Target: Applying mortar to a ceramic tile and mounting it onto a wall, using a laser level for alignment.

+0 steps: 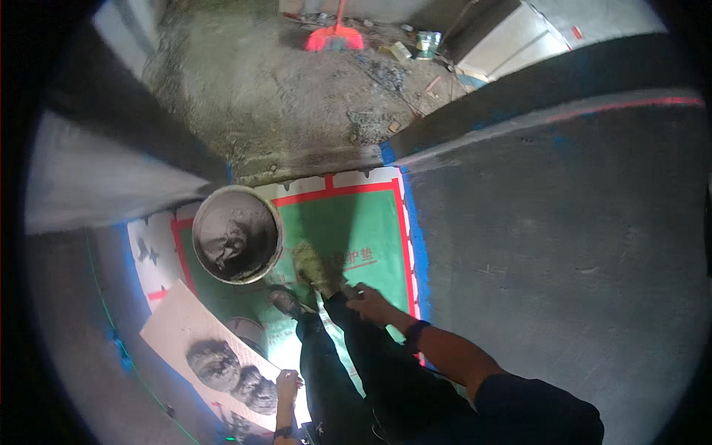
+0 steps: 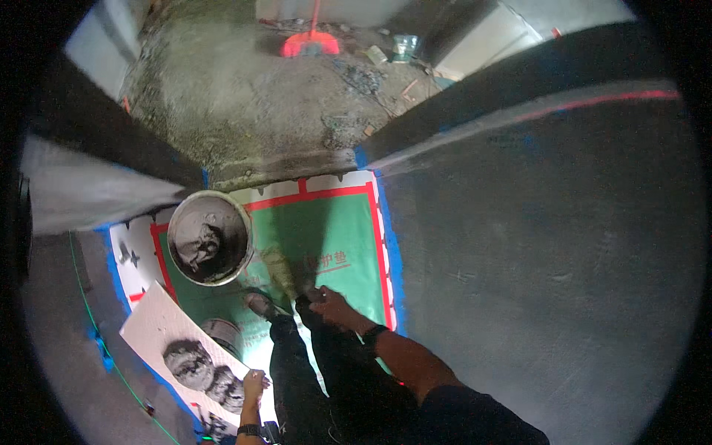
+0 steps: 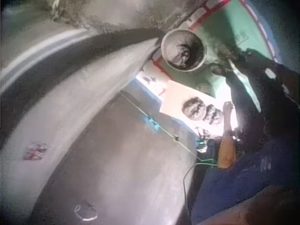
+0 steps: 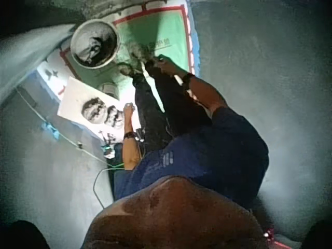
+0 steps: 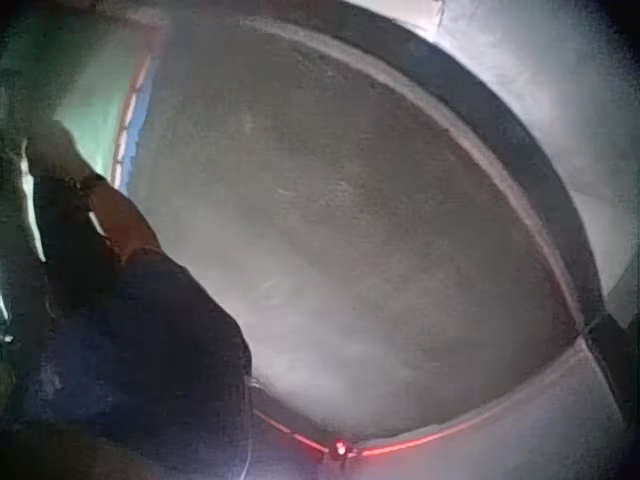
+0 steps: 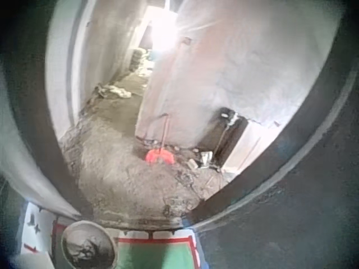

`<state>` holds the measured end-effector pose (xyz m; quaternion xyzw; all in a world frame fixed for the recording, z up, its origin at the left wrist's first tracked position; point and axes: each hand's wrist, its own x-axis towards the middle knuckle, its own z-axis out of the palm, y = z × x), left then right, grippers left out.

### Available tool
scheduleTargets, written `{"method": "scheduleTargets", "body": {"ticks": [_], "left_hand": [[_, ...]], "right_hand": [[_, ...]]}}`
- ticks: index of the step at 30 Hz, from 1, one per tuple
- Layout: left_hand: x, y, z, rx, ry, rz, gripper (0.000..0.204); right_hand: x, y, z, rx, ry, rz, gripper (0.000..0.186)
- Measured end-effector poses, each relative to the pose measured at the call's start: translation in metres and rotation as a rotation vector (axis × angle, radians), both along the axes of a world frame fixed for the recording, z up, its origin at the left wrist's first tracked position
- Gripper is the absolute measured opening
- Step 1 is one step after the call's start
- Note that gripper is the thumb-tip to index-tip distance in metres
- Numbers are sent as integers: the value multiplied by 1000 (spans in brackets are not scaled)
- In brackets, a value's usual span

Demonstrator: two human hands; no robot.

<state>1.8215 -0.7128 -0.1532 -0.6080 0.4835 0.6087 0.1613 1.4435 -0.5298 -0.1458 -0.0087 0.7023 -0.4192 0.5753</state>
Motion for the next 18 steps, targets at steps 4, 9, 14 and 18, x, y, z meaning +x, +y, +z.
{"method": "scheduleTargets", "body": {"ticks": [4,9,14,18], "left_hand": [[-70,-30,-1,-21,9,-160,17],[-161,-44,15,-43,-13,-381,21],[-276,-42,45,-73,-20,-484,20],[-354,-61,56,-164,-2,-539,18]], "right_hand": [[-76,71,-12,90,209,-64,41],[-134,83,-60,-34,-137,-622,27],[-206,47,-109,-265,-278,-1009,24],[-294,-1,-176,-554,-399,-1158,32]]}}
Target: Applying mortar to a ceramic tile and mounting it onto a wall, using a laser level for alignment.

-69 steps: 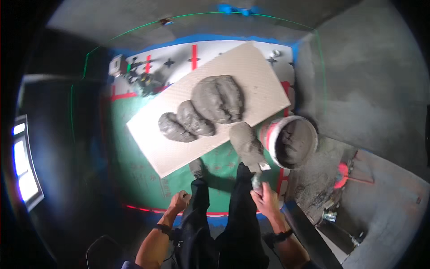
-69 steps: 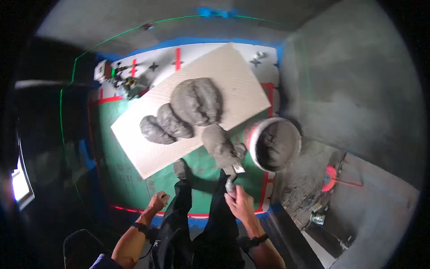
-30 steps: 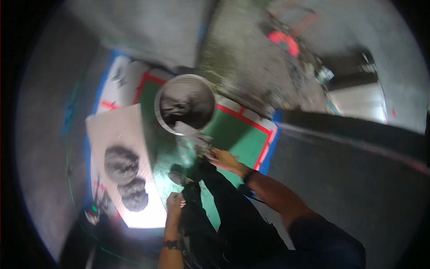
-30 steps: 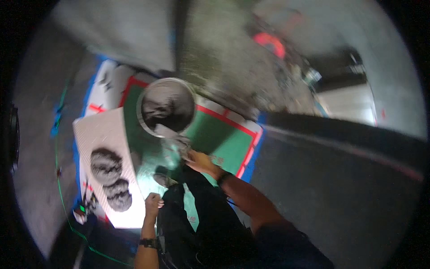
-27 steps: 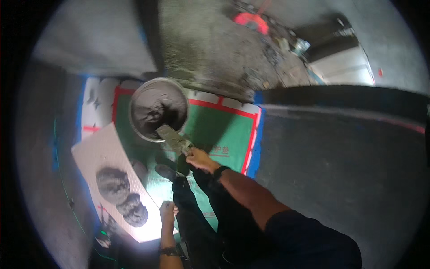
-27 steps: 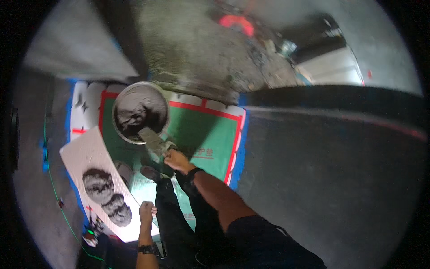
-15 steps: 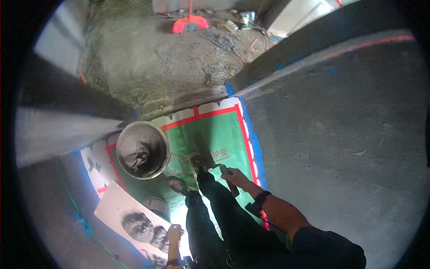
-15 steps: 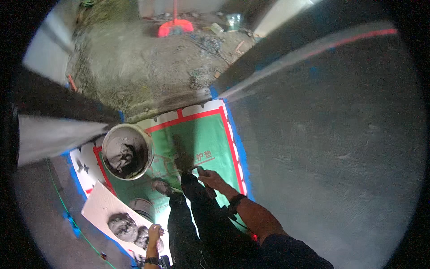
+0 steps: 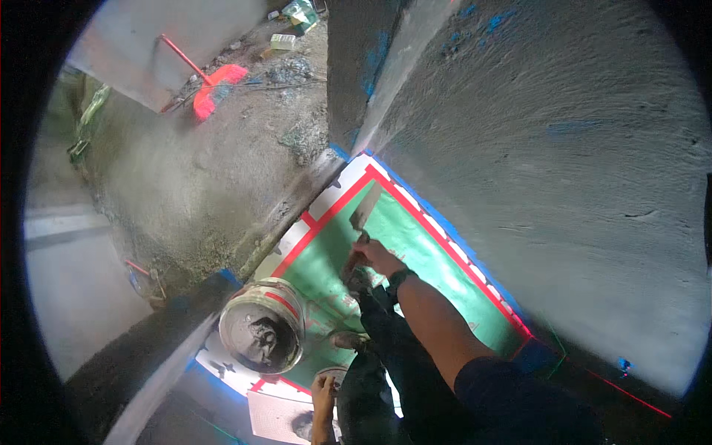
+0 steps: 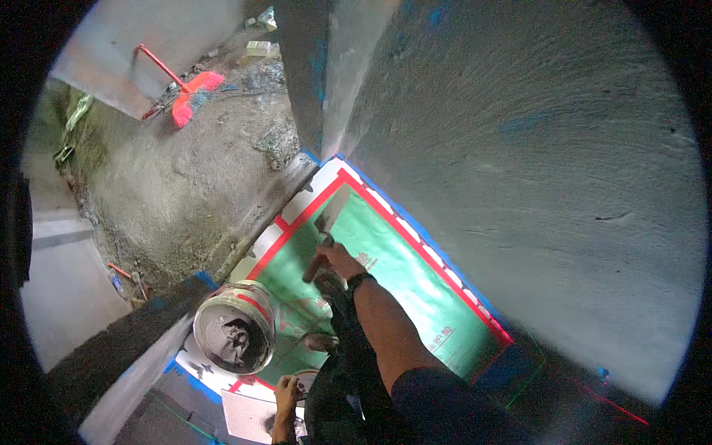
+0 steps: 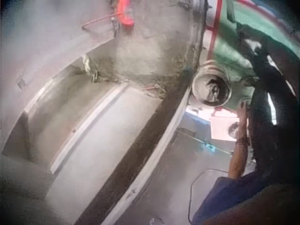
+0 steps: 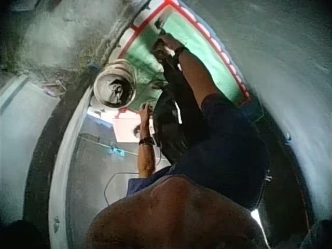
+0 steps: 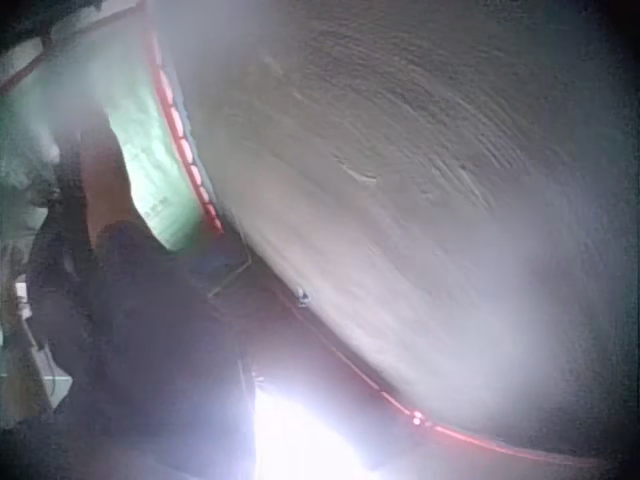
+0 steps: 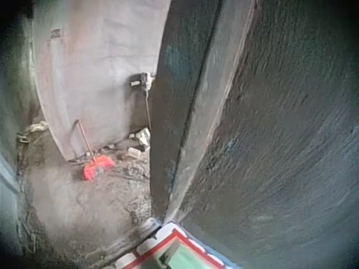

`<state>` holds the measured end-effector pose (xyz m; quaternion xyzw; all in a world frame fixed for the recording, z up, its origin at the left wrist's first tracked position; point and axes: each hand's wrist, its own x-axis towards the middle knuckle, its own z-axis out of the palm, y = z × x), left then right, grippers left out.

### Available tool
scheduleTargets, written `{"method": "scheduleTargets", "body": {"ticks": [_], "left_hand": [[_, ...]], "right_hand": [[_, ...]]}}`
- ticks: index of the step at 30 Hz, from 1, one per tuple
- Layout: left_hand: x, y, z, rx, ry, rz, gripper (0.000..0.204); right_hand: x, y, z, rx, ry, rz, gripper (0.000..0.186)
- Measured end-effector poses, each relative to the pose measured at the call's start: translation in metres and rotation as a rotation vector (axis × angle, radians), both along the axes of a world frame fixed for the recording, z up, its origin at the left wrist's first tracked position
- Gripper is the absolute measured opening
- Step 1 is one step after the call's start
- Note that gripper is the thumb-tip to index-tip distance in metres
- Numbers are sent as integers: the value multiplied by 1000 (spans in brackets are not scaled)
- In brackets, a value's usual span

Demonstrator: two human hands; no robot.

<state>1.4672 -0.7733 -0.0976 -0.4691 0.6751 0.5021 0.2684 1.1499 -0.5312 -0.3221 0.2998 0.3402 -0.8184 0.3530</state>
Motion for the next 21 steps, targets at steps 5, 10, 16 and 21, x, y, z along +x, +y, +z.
{"method": "scheduleTargets", "body": {"ticks": [5,10,16,21], "left_hand": [[-76,65,-41,101,-13,-5,18],[-79,53,-49,84,-67,-9,20],[-53,31,-70,10,-137,-150,18],[-78,65,-58,66,-138,26,15]], "right_hand": [[-93,72,-88,93,93,-103,27],[-161,95,-56,196,97,-72,18],[-168,108,-53,265,98,-36,22],[-165,118,-69,244,134,-52,26]]}}
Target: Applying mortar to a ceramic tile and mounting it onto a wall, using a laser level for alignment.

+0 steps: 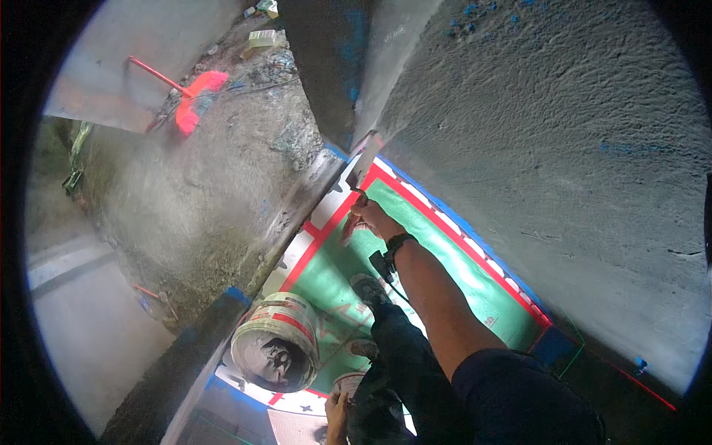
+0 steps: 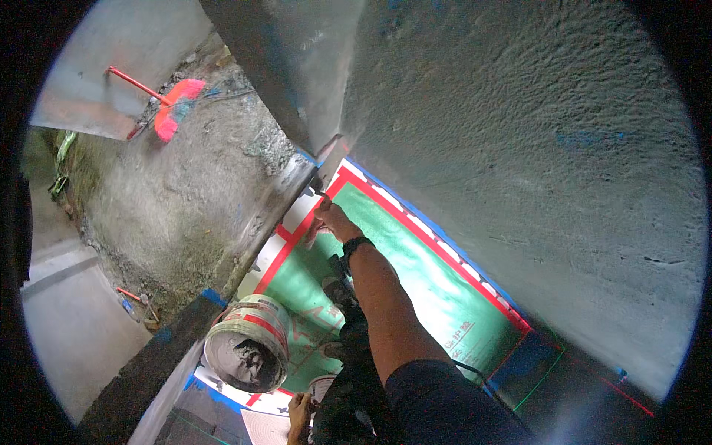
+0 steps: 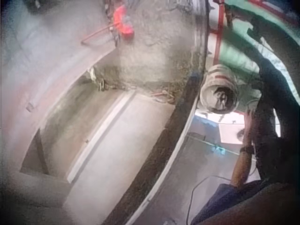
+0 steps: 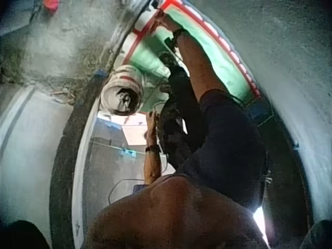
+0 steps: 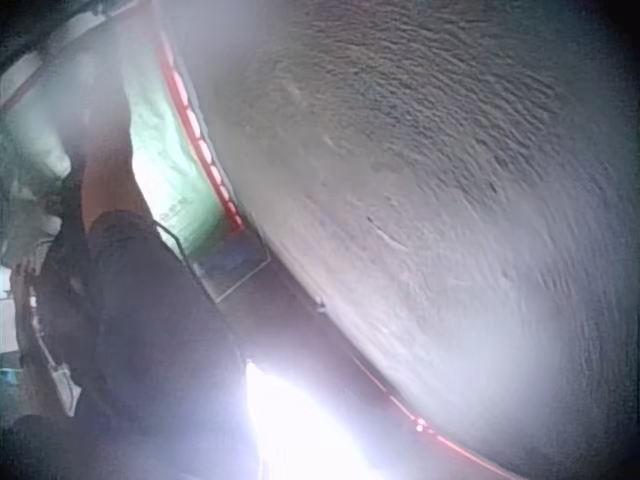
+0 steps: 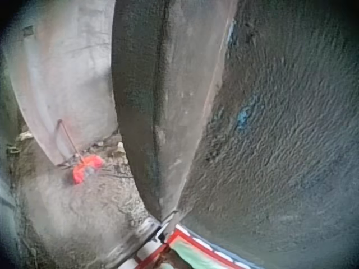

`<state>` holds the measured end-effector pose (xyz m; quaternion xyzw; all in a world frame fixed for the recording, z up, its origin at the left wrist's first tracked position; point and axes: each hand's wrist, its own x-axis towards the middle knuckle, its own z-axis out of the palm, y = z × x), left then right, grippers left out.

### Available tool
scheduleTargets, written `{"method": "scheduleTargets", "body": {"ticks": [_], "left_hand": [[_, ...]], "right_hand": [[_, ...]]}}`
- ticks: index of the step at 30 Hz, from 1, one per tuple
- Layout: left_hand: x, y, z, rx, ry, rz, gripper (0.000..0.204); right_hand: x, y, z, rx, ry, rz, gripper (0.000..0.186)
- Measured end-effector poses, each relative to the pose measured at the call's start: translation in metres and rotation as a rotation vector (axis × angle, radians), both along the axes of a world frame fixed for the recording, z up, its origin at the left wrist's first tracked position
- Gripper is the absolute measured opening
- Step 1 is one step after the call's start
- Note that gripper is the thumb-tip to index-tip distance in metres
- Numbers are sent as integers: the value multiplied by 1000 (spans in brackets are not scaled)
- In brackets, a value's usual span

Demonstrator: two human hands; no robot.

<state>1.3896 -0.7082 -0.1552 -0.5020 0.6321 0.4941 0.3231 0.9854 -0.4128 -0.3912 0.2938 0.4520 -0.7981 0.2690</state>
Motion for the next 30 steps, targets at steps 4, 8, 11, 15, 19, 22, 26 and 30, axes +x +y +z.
{"method": "scheduleTargets", "body": {"ticks": [4,8,11,15,19,22,26,30], "left_hand": [[-5,-8,1,-21,10,-6,17],[-24,25,-6,60,7,-33,19],[-16,27,8,69,20,-57,19],[-24,34,38,43,0,-86,17],[-27,48,45,41,84,-153,19],[-22,34,42,-11,44,-176,18],[-24,45,52,-11,20,-156,17],[-16,49,47,65,21,-117,18]], "right_hand": [[-7,-15,21,1,4,-10,26],[-2,27,13,-14,14,47,30],[41,13,36,-69,79,23,32],[59,7,97,10,106,18,32],[44,33,114,-120,160,-11,32],[41,28,124,-118,168,-32,33],[46,37,116,-144,220,-48,35],[46,37,108,-114,236,-73,35]]}}
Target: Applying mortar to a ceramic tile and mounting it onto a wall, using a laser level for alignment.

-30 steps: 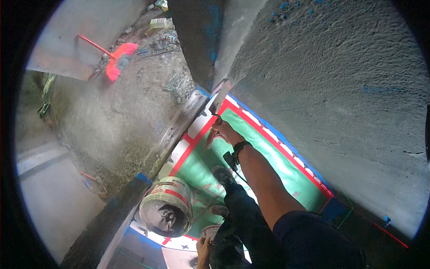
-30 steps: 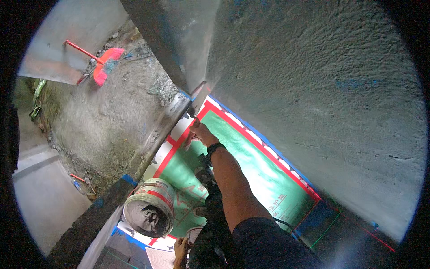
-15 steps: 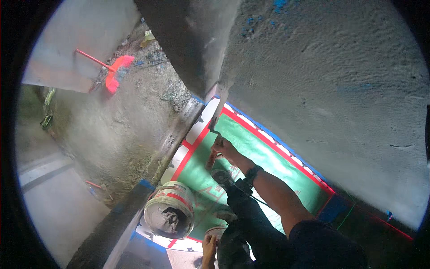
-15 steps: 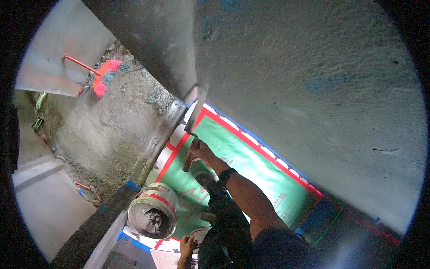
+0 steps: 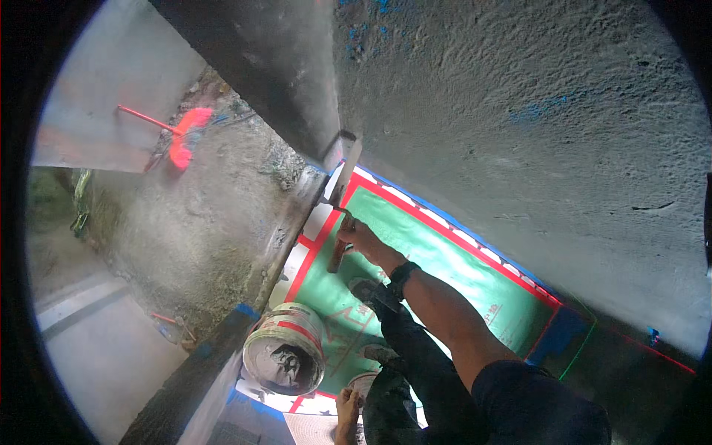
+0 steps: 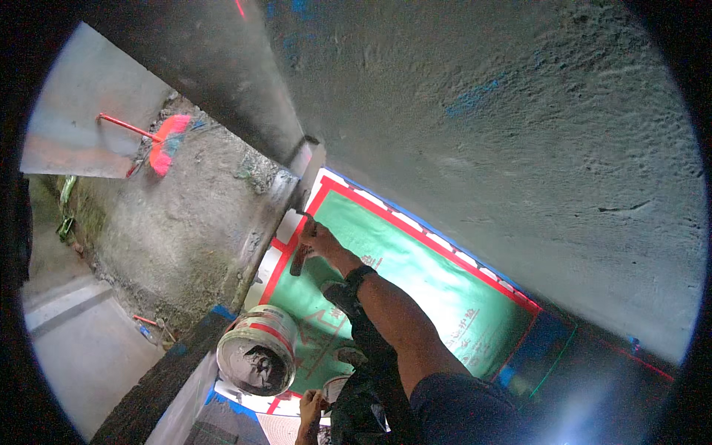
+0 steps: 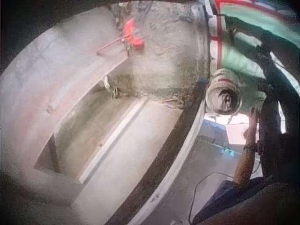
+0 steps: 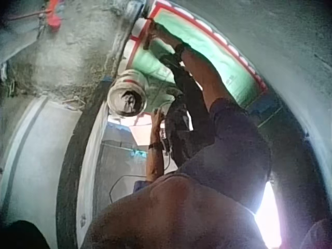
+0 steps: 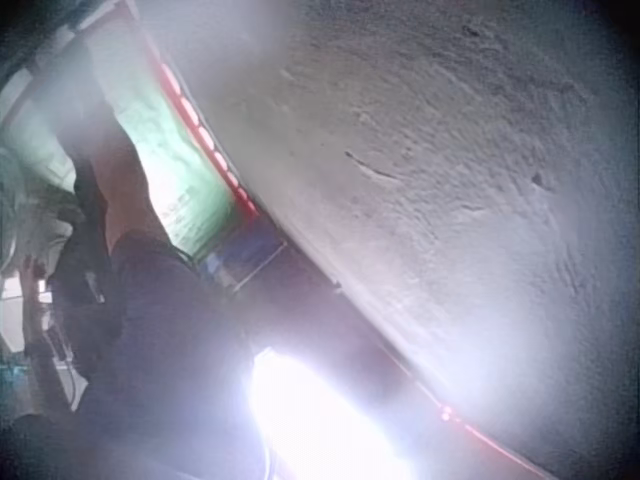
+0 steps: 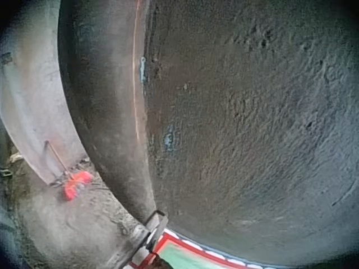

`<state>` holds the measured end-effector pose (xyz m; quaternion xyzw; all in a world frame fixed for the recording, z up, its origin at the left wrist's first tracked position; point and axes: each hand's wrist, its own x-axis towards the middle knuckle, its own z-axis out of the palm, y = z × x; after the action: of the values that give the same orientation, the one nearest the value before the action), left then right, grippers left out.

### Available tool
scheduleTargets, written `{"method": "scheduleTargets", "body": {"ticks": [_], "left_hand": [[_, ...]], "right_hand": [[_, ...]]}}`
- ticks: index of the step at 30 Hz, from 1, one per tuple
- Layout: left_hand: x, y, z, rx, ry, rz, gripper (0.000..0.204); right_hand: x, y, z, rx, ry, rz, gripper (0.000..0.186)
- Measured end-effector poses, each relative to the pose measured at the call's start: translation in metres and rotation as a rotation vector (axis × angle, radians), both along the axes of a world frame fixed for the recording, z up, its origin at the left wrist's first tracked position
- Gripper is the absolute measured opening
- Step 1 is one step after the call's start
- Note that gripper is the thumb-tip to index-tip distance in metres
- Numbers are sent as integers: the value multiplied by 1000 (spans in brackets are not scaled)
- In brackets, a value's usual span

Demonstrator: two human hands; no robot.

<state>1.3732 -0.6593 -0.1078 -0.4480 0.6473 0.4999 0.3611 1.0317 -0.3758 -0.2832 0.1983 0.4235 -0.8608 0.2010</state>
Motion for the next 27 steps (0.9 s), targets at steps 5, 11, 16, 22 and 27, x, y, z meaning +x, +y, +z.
{"method": "scheduleTargets", "body": {"ticks": [5,11,16,22,27], "left_hand": [[14,-1,-11,-39,-51,-36,18],[-18,6,1,-40,-4,-172,17],[-42,-1,24,-72,20,-100,13],[-85,-6,33,30,49,-142,14],[-114,-19,21,56,95,-509,20]], "right_hand": [[10,-11,4,51,-131,71,34],[-19,-7,23,10,-39,-71,31],[-24,-21,53,14,-15,-59,29],[4,-46,78,97,-39,-15,30],[0,-29,89,102,23,-18,30]]}}
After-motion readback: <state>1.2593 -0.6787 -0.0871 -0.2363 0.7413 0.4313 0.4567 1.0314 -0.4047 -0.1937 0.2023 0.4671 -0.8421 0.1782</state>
